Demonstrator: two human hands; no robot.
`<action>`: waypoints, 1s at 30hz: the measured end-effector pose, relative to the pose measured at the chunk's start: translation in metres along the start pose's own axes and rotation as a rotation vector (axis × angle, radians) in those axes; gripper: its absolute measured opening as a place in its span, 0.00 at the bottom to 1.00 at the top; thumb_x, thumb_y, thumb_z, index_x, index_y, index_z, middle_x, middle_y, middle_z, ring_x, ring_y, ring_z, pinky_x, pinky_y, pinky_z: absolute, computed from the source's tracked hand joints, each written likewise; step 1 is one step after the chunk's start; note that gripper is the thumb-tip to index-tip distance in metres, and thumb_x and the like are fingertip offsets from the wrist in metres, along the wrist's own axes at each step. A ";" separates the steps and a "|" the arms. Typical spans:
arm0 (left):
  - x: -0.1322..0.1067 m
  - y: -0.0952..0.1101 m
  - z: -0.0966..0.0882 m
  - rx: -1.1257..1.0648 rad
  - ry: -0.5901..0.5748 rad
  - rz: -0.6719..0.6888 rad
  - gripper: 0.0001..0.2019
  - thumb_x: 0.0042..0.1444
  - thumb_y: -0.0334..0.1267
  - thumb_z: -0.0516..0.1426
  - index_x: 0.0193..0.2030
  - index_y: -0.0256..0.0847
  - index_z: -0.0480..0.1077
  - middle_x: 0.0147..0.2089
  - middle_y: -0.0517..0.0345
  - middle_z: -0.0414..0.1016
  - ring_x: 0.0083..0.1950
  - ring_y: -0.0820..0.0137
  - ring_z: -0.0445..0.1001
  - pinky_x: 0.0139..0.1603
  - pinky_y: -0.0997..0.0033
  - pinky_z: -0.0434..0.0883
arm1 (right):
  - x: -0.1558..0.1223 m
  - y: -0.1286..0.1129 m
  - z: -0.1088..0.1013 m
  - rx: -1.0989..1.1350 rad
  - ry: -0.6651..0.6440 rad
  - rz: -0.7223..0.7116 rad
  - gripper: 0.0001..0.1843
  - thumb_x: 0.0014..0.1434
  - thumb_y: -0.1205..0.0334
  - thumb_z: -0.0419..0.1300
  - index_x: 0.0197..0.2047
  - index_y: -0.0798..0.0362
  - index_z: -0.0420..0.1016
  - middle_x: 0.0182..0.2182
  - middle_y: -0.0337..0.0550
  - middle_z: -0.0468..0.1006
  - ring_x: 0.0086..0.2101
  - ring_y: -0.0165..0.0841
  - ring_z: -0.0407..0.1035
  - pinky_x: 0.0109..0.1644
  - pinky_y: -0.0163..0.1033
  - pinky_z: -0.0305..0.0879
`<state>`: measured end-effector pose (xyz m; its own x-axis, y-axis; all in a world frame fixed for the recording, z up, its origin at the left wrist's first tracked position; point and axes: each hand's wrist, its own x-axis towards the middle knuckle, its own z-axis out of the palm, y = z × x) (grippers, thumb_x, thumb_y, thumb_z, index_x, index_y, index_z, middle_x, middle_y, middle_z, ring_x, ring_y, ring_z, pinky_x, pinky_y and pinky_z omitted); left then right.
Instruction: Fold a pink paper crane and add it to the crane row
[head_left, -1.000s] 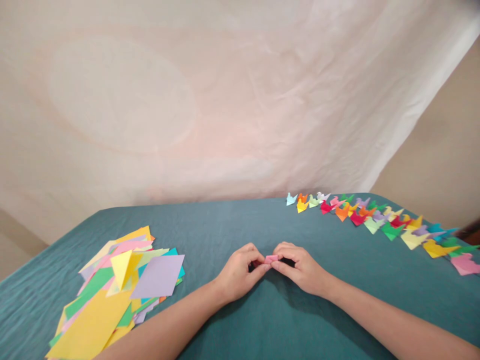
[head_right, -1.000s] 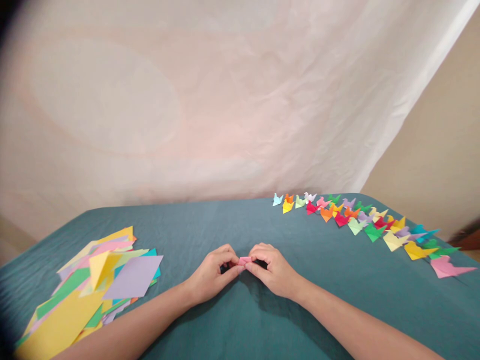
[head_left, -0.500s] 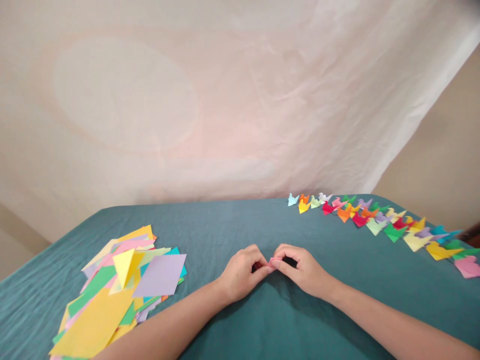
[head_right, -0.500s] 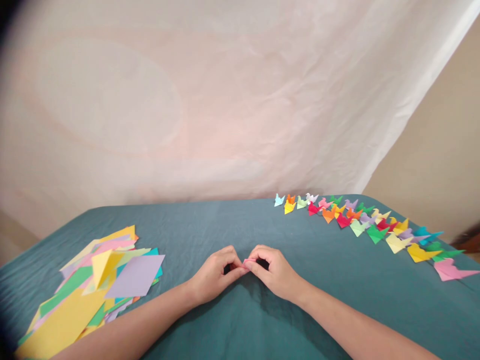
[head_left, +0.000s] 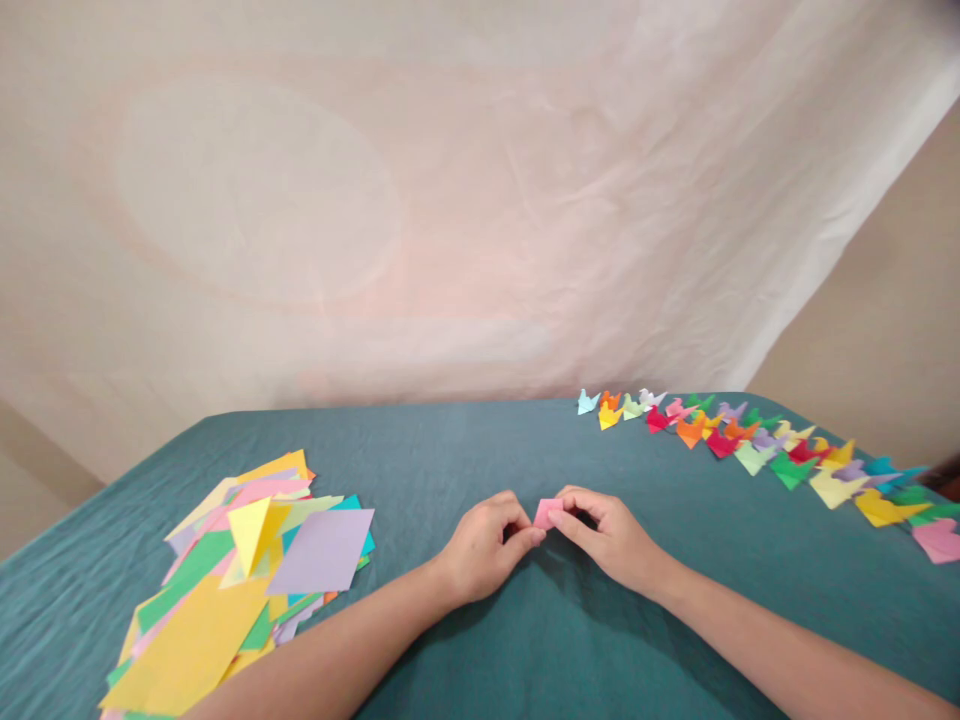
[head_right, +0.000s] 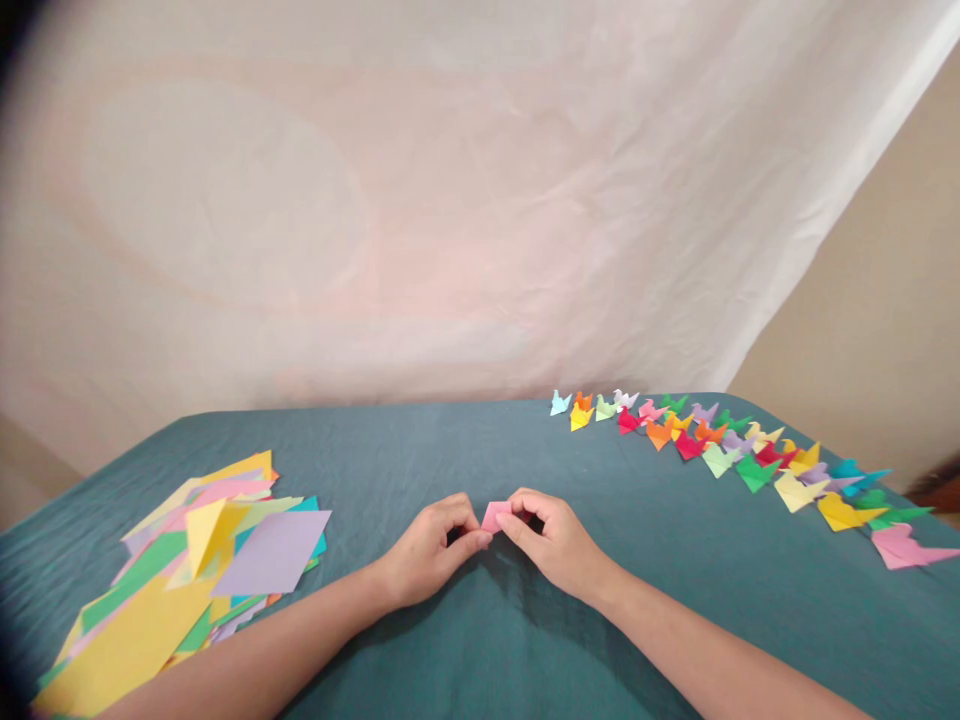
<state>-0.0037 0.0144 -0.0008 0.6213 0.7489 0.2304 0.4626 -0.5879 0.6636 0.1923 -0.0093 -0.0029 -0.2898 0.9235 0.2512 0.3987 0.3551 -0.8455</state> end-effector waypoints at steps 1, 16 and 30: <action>0.000 0.000 0.000 0.001 -0.007 -0.007 0.11 0.58 0.39 0.53 0.27 0.37 0.67 0.28 0.60 0.65 0.31 0.74 0.64 0.32 0.75 0.61 | 0.000 0.002 0.000 -0.003 0.002 0.005 0.15 0.61 0.53 0.52 0.31 0.54 0.72 0.30 0.40 0.74 0.32 0.31 0.67 0.38 0.36 0.63; 0.003 0.003 -0.003 -0.107 0.080 -0.082 0.13 0.62 0.39 0.47 0.31 0.37 0.68 0.31 0.59 0.67 0.33 0.73 0.66 0.36 0.75 0.63 | 0.005 0.014 -0.002 0.096 0.019 0.111 0.16 0.60 0.51 0.51 0.30 0.54 0.68 0.24 0.35 0.66 0.26 0.29 0.60 0.31 0.33 0.58; 0.004 0.003 -0.003 -0.292 0.037 -0.111 0.10 0.57 0.40 0.53 0.32 0.35 0.69 0.29 0.59 0.71 0.31 0.74 0.67 0.32 0.77 0.62 | 0.003 -0.005 0.001 -0.020 -0.133 -0.051 0.14 0.63 0.58 0.50 0.32 0.54 0.72 0.30 0.41 0.72 0.32 0.31 0.66 0.39 0.36 0.61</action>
<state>-0.0013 0.0166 0.0041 0.5514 0.8173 0.1671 0.3221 -0.3934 0.8611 0.1881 -0.0091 0.0017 -0.4229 0.8771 0.2279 0.3969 0.4053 -0.8235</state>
